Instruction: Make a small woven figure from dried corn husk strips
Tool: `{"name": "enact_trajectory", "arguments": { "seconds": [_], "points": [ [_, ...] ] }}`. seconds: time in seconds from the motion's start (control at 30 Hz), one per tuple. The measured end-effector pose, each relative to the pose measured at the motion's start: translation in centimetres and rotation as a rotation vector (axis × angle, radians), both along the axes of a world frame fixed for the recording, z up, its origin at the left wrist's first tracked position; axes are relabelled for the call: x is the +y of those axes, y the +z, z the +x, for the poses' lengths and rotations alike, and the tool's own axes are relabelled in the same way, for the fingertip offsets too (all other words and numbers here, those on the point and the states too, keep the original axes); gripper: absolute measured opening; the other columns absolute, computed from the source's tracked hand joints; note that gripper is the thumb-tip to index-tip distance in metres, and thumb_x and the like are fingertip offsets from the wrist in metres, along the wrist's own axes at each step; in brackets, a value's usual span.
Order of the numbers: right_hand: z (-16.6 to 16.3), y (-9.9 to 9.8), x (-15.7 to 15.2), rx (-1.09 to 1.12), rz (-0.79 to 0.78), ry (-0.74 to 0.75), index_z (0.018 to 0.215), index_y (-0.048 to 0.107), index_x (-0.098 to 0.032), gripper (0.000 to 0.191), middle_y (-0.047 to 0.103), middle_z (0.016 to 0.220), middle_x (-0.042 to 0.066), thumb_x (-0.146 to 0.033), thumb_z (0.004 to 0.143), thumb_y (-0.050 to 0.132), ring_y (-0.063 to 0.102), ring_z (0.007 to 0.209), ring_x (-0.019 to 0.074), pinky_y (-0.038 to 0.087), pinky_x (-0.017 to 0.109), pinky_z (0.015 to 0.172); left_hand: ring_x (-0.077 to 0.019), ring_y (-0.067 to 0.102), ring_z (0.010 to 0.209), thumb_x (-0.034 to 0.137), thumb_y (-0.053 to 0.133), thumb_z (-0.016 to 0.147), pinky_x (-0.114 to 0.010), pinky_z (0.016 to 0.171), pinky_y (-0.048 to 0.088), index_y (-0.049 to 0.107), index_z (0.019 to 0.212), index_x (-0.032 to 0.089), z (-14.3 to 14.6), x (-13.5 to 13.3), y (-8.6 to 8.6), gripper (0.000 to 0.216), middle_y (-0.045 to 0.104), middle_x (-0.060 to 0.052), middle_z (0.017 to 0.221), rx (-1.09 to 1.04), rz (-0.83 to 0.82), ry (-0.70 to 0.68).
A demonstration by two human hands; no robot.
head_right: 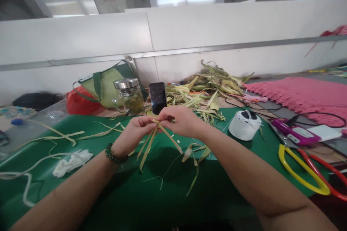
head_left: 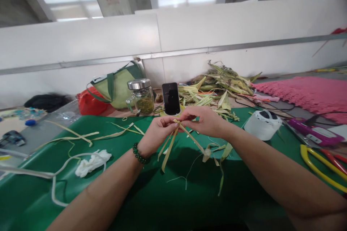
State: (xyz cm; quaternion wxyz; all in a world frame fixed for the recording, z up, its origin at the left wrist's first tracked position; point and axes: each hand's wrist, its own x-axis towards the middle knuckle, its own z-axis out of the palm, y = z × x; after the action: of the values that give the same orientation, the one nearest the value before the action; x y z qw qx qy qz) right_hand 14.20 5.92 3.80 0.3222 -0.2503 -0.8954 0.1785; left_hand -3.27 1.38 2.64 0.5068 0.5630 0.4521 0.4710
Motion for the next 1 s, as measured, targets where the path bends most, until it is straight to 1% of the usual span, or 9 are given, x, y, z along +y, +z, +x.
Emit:
{"name": "enact_trajectory", "arguments": {
  "seconds": [0.07,0.17,0.27,0.37,0.5,0.73,0.87,0.93,1.0],
  "points": [
    [-0.1,-0.1,0.0,0.001,0.005,-0.009,0.079,0.065,-0.017,0.011,0.065,0.075,0.002,-0.026,0.082,0.059,0.056,0.067,0.0128,0.039,0.023,0.06,-0.016,0.068,0.068,0.026,0.073,0.065,-0.024,0.064,0.051,0.069,0.083,0.014,0.1,-0.1,0.0,0.022,0.073,-0.004,0.07,0.038,0.028,0.006],
    [-0.3,-0.2,0.0,-0.015,0.0,-0.075,0.074,0.064,-0.017,0.013,0.063,0.071,0.002,-0.027,0.081,0.06,0.053,0.064,0.0121,0.036,0.022,0.057,-0.0169,0.068,0.071,0.028,0.073,0.066,-0.025,0.067,0.052,0.066,0.082,0.013,0.4,-0.1,-0.1,0.023,0.073,-0.004,0.073,0.059,0.062,-0.017],
    [-0.5,-0.3,0.0,-0.045,-0.011,-0.091,0.071,0.063,-0.016,0.014,0.062,0.067,0.001,-0.025,0.081,0.059,0.051,0.061,0.0114,0.034,0.022,0.056,-0.0171,0.069,0.069,0.029,0.074,0.065,-0.024,0.063,0.052,0.061,0.081,0.015,0.5,-0.1,-0.3,0.025,0.071,-0.002,0.068,0.046,0.065,-0.005],
    [-0.6,-0.3,0.0,-0.061,-0.023,-0.079,0.068,0.062,-0.016,0.018,0.06,0.066,0.001,-0.024,0.083,0.055,0.05,0.061,0.0114,0.032,0.022,0.056,-0.0153,0.068,0.064,0.028,0.074,0.065,-0.023,0.06,0.051,0.057,0.075,0.016,0.5,-0.1,-0.5,0.023,0.07,0.0,0.063,0.029,0.058,0.0],
    [-0.5,-0.3,0.2,-0.058,-0.062,-0.032,0.066,0.057,-0.015,0.023,0.056,0.063,0.001,-0.025,0.085,0.05,0.048,0.059,0.0109,0.032,0.022,0.055,-0.0138,0.067,0.063,0.026,0.073,0.066,-0.023,0.061,0.05,0.055,0.072,0.016,0.5,0.1,-0.8,0.022,0.07,-0.001,0.064,-0.019,0.038,-0.016],
    [-0.4,-0.6,0.9,-0.029,-0.221,0.052,0.064,0.052,-0.015,0.026,0.049,0.061,-0.001,-0.029,0.085,0.047,0.043,0.057,0.0101,0.033,0.022,0.053,-0.0132,0.067,0.063,0.027,0.075,0.065,-0.022,0.062,0.049,0.055,0.074,0.016,0.6,0.2,-1.0,0.024,0.071,-0.001,0.066,-0.113,-0.028,-0.028],
    [-0.6,-0.7,0.8,-0.027,-0.174,0.047,0.067,0.054,-0.015,0.024,0.053,0.062,0.0,-0.027,0.086,0.047,0.045,0.058,0.0107,0.034,0.022,0.055,-0.0134,0.067,0.065,0.028,0.075,0.063,-0.022,0.064,0.049,0.062,0.084,0.015,0.4,0.2,-0.6,0.028,0.072,-0.003,0.071,-0.109,-0.08,-0.046],
    [-0.9,-0.8,0.6,-0.038,-0.124,-0.012,0.067,0.055,-0.015,0.022,0.054,0.064,0.0,-0.025,0.086,0.048,0.047,0.059,0.0111,0.033,0.023,0.056,-0.0139,0.067,0.065,0.028,0.076,0.061,-0.023,0.064,0.05,0.065,0.082,0.014,0.3,0.3,-0.6,0.028,0.072,-0.003,0.071,-0.107,-0.091,-0.045],
    [-1.1,-0.9,0.4,-0.049,-0.074,-0.079,0.068,0.056,-0.015,0.019,0.055,0.065,0.0,-0.023,0.085,0.05,0.047,0.061,0.0114,0.032,0.023,0.057,-0.0145,0.067,0.065,0.028,0.077,0.06,-0.023,0.064,0.05,0.067,0.077,0.014,0.2,0.4,-0.6,0.024,0.071,-0.003,0.069,-0.098,-0.094,-0.036]
  ]
}}
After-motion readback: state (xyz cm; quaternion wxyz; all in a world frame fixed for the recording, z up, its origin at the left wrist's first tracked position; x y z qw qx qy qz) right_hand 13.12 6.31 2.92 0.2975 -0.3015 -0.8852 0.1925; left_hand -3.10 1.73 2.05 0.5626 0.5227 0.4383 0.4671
